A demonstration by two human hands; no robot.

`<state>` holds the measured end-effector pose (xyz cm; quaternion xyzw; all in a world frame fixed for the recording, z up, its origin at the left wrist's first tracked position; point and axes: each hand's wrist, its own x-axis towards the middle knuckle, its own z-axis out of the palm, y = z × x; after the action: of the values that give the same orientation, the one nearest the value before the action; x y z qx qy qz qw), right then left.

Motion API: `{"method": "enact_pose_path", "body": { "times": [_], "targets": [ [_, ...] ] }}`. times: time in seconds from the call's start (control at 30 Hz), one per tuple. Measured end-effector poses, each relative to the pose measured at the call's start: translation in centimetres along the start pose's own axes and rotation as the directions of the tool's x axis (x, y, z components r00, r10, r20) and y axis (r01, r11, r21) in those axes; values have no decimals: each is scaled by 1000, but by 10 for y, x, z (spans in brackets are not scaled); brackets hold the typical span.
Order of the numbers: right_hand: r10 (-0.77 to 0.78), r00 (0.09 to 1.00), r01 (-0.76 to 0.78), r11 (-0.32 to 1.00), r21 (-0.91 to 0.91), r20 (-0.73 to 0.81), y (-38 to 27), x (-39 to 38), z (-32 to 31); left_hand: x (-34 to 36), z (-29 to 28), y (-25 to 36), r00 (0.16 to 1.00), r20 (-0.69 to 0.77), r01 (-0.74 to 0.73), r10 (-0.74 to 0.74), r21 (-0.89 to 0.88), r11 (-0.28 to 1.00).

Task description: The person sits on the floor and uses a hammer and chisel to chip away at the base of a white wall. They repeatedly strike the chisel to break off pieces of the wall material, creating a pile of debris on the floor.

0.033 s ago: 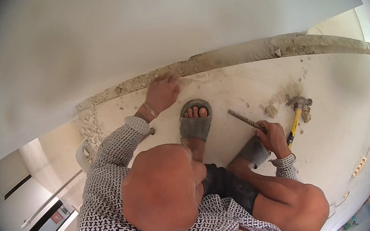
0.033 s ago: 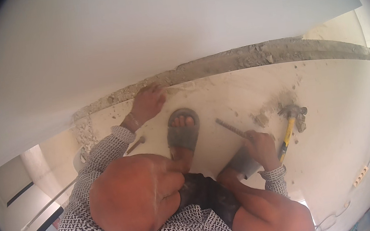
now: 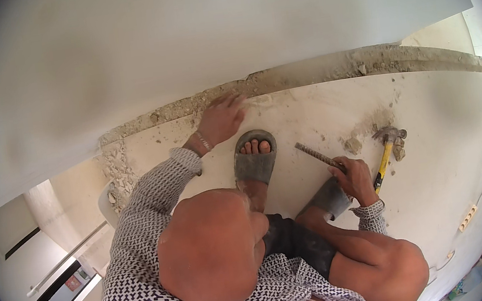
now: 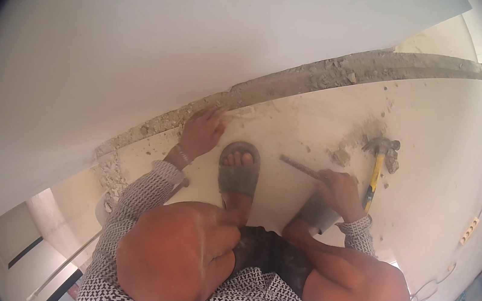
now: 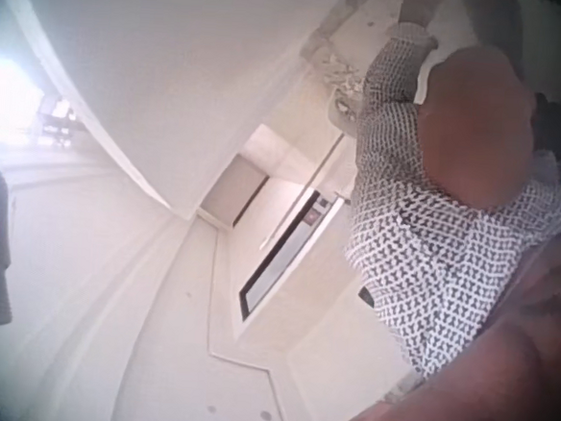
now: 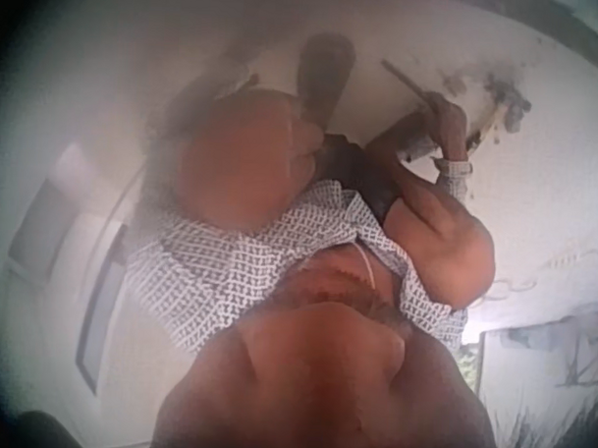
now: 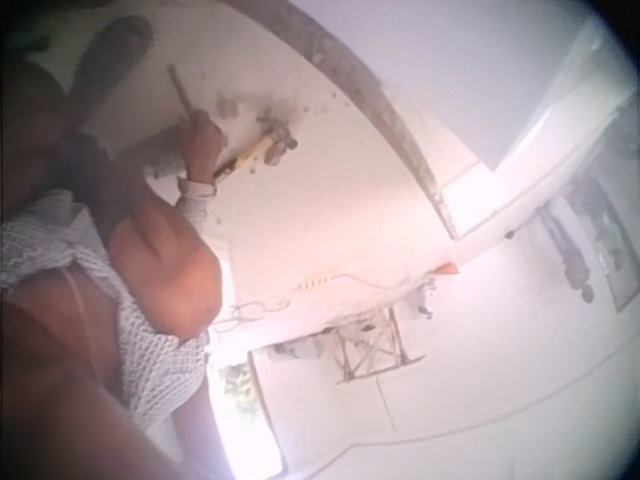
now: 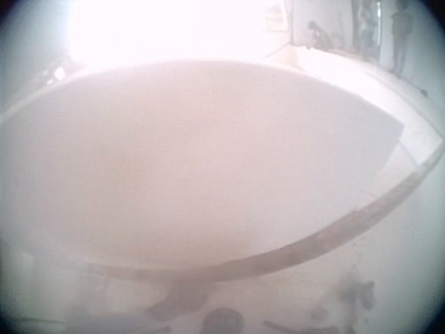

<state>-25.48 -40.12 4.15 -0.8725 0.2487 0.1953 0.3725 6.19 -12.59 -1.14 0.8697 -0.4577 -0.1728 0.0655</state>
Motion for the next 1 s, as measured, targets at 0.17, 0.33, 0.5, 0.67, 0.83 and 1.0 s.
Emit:
{"method": "enact_pose_path", "body": {
  "times": [0.17,0.33,0.5,0.67,0.83,1.0],
  "targets": [
    [-87,994,84,995,-51,-71,-16,7,-1,76,45,16,976,148,-146,160,-104,984],
    [-44,998,43,999,-15,-51,-9,-1,5,63,39,-4,963,167,-237,213,137,962],
    [-39,993,39,999,-4,-109,14,-19,17,39,-13,13,946,263,103,-189,310,945],
    [-49,996,41,993,-107,-72,45,-10,51,16,-1,-6,903,274,249,-330,291,924],
    [8,999,-6,998,-60,33,5,0,15,31,14,17,959,206,163,-197,169,972],
    [2,999,-1,1000,-31,35,15,2,21,77,7,24,887,452,34,-91,131,991]
  ]
}}
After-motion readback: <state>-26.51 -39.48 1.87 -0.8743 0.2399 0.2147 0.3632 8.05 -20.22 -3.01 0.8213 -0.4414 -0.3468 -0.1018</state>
